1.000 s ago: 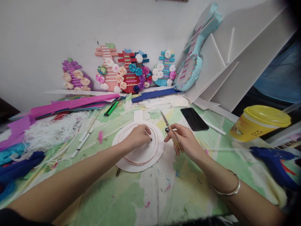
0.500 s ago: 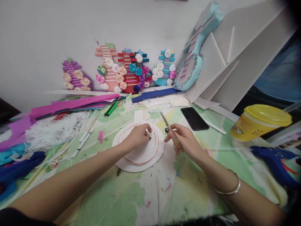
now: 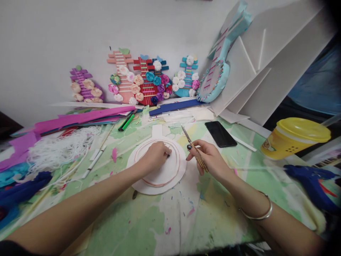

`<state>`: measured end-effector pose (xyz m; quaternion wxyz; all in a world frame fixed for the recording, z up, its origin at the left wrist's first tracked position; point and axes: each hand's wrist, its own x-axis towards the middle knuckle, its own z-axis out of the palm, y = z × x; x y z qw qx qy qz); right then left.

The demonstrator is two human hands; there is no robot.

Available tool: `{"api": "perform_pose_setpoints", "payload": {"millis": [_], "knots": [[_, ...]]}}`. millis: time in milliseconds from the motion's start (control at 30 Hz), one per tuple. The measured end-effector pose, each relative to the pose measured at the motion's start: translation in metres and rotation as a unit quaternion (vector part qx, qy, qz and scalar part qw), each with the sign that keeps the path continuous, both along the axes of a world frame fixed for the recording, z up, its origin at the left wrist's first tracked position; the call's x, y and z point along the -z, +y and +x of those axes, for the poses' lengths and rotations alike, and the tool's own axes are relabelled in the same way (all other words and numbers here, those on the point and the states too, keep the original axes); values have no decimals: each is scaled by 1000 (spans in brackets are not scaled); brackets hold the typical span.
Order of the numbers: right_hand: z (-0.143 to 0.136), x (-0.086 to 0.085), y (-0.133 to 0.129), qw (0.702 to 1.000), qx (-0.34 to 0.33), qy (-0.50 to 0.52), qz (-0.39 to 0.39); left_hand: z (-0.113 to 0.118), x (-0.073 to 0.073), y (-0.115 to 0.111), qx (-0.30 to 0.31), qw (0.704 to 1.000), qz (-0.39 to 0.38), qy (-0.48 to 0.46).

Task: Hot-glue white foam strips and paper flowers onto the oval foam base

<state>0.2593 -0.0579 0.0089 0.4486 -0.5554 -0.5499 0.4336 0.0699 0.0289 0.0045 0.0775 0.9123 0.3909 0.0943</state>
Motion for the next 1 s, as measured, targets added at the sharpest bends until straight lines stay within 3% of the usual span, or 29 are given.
{"api": "perform_pose_setpoints", "payload": {"millis": [200,500,733,900,1000], "knots": [[-1,1,1,1000,4,0,-2,4,-5,13,9,999,-33,6],[3,2,4,1000,12,-16,13,2,-10,19,-40,995,-82,-52],[5,1,3,1000,9,-7,20,-21,-23,8,-127,959,-115,-228],[3,0,1,1000,6,-9,10,-22,-20,-5,-136,988,-55,-48],[2,-1,1,1000,7,-12,9,-18,-14,-7,-142,989,-41,-1]]}}
